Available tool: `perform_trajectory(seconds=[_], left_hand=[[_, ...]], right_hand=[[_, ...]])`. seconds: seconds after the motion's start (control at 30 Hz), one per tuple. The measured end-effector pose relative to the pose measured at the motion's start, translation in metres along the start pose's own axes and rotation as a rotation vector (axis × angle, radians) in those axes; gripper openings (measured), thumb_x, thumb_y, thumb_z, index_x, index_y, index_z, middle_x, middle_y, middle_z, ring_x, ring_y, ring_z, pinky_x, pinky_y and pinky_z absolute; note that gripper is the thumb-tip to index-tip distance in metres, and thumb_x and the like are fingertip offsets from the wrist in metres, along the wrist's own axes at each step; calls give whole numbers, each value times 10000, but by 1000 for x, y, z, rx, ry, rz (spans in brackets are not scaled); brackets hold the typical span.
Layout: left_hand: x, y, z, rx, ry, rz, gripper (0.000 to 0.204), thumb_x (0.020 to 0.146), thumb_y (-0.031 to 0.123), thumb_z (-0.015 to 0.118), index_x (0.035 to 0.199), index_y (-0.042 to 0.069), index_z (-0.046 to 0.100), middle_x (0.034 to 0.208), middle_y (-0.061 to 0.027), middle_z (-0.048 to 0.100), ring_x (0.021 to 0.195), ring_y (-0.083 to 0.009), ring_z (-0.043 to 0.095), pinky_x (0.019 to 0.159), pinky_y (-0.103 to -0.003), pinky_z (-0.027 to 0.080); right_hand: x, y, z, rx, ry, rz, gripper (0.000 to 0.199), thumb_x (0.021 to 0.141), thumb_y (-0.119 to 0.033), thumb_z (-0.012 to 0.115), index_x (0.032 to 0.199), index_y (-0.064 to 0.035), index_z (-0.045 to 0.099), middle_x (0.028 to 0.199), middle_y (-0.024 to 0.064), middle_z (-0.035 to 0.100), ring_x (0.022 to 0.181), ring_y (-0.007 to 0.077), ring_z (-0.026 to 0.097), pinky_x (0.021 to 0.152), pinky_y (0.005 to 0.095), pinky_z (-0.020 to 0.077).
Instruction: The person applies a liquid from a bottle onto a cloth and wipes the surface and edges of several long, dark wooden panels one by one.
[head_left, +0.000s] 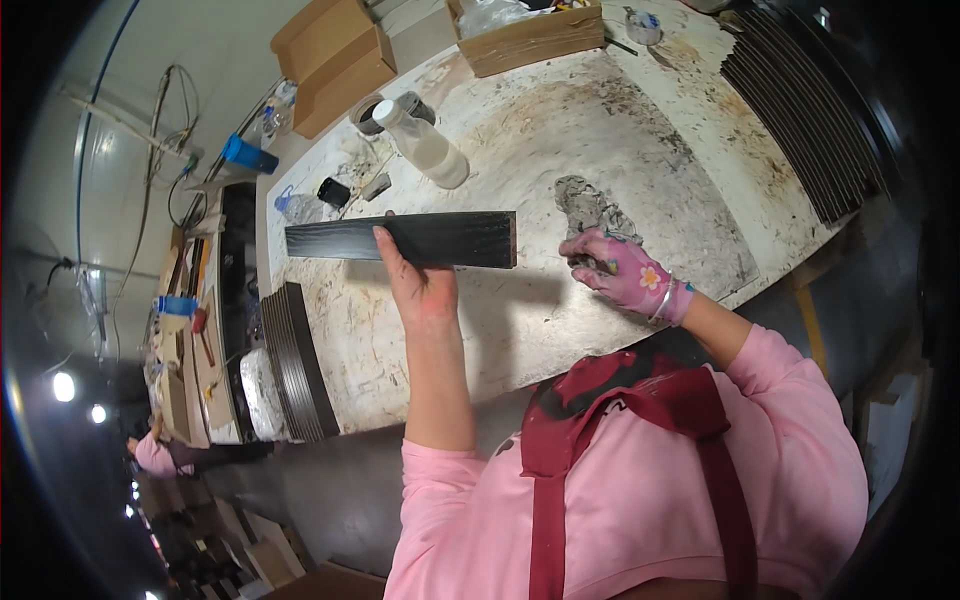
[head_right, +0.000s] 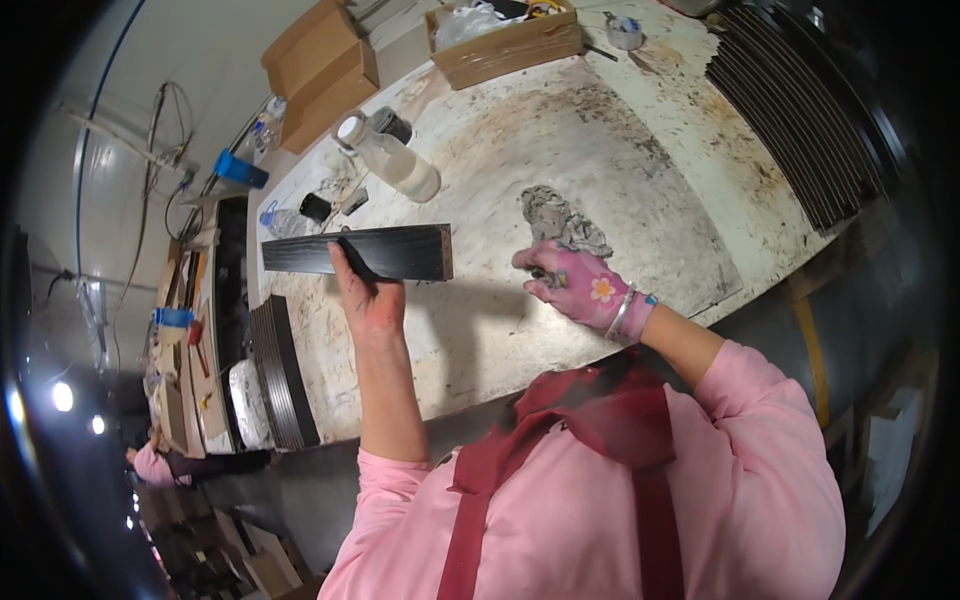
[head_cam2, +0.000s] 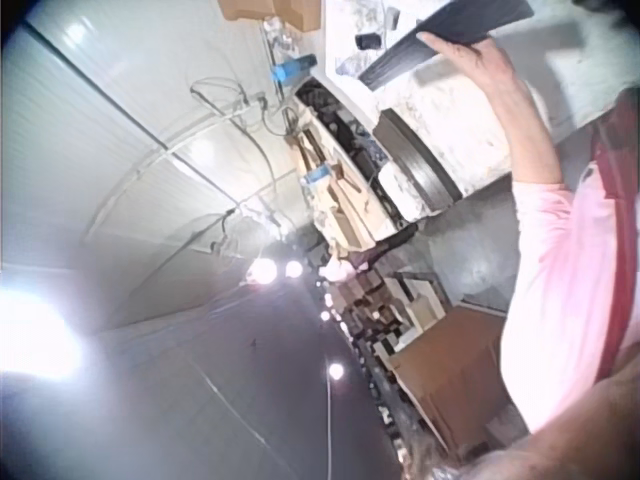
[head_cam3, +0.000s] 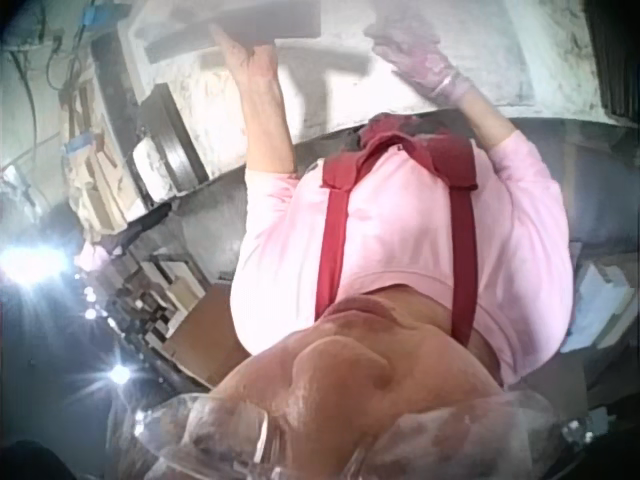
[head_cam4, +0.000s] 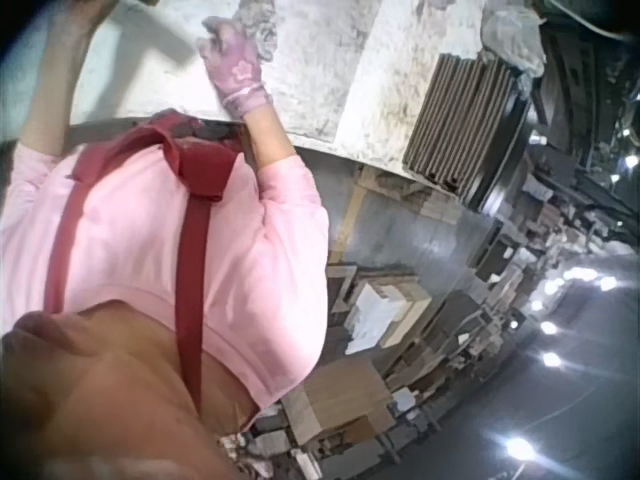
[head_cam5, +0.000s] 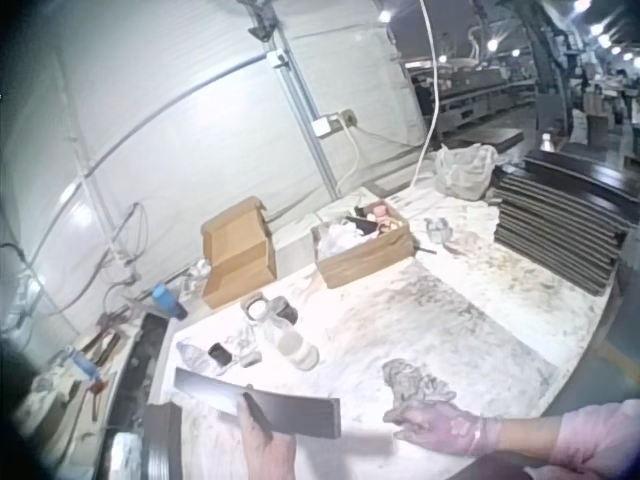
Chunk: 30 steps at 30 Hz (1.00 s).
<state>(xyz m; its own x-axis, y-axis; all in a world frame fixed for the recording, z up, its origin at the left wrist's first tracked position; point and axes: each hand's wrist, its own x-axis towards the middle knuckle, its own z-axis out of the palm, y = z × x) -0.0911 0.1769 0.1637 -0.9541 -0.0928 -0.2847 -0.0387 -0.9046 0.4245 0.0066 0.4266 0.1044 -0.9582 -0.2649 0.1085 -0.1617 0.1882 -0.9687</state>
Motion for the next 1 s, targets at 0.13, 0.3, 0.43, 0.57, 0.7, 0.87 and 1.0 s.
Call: perform_trajectory(seconds=[0.13, 0.3, 0.43, 0.57, 0.7, 0.87, 1.0], left_hand=[[-7, -21, -6, -36, 116, 48, 256, 886, 272, 664, 1073, 102, 625, 1041, -9, 645, 956, -179, 596, 922, -364, 486], [-14, -37, -1, 2, 187, 102, 309, 896, 338, 639, 1114, 122, 601, 1081, -3, 637, 987, -187, 592, 936, -382, 475], [3, -51, -33, 117, 175, 133, 435, 891, 433, 610, 1215, 146, 566, 1214, 0, 603, 1079, -202, 569, 972, -408, 448], [16, -47, -99, 122, 219, 99, 523, 850, 426, 656, 1260, 117, 554, 1272, -37, 585, 1142, -227, 559, 1008, -409, 452], [1, -54, -126, 160, 449, 68, 532, 847, 456, 653, 1252, 124, 560, 1248, -27, 597, 1115, -213, 569, 979, -381, 471], [-20, -52, -160, 402, 508, 12, 544, 859, 491, 632, 1233, 106, 546, 1192, -28, 609, 1038, -204, 590, 868, -328, 505], [-37, -41, -198, 376, 436, -82, 432, 915, 400, 593, 1227, 104, 547, 1178, -56, 611, 1032, -211, 588, 899, -331, 470]], right_hand=[[0, 19, -15, -724, -24, -207, 395, 825, -222, 609, 1202, -122, 549, 1245, 123, 534, 1183, 286, 481, 998, 439, 363], [2, 63, -35, -944, -206, -263, 449, 827, -242, 589, 1263, -165, 516, 1382, 114, 442, 1288, 309, 388, 1061, 514, 253], [18, 56, -64, -707, -127, -298, 401, 829, -237, 594, 1210, -118, 556, 1321, 155, 501, 1247, 343, 444, 1037, 466, 333], [37, 49, -121, -752, 90, -249, 330, 849, -257, 597, 1143, -109, 583, 1170, 139, 583, 1084, 328, 557, 925, 427, 440], [68, 80, -234, -493, 440, 10, 234, 855, -293, 613, 974, -94, 645, 936, 135, 648, 839, 304, 628, 773, 389, 498], [121, 94, -365, -719, 649, 33, 247, 828, -342, 635, 862, -98, 657, 849, 134, 658, 856, 323, 623, 767, 397, 490], [193, 102, -418, -896, 702, 164, 239, 820, -360, 619, 949, -168, 678, 999, 103, 642, 987, 315, 602, 852, 439, 457]])
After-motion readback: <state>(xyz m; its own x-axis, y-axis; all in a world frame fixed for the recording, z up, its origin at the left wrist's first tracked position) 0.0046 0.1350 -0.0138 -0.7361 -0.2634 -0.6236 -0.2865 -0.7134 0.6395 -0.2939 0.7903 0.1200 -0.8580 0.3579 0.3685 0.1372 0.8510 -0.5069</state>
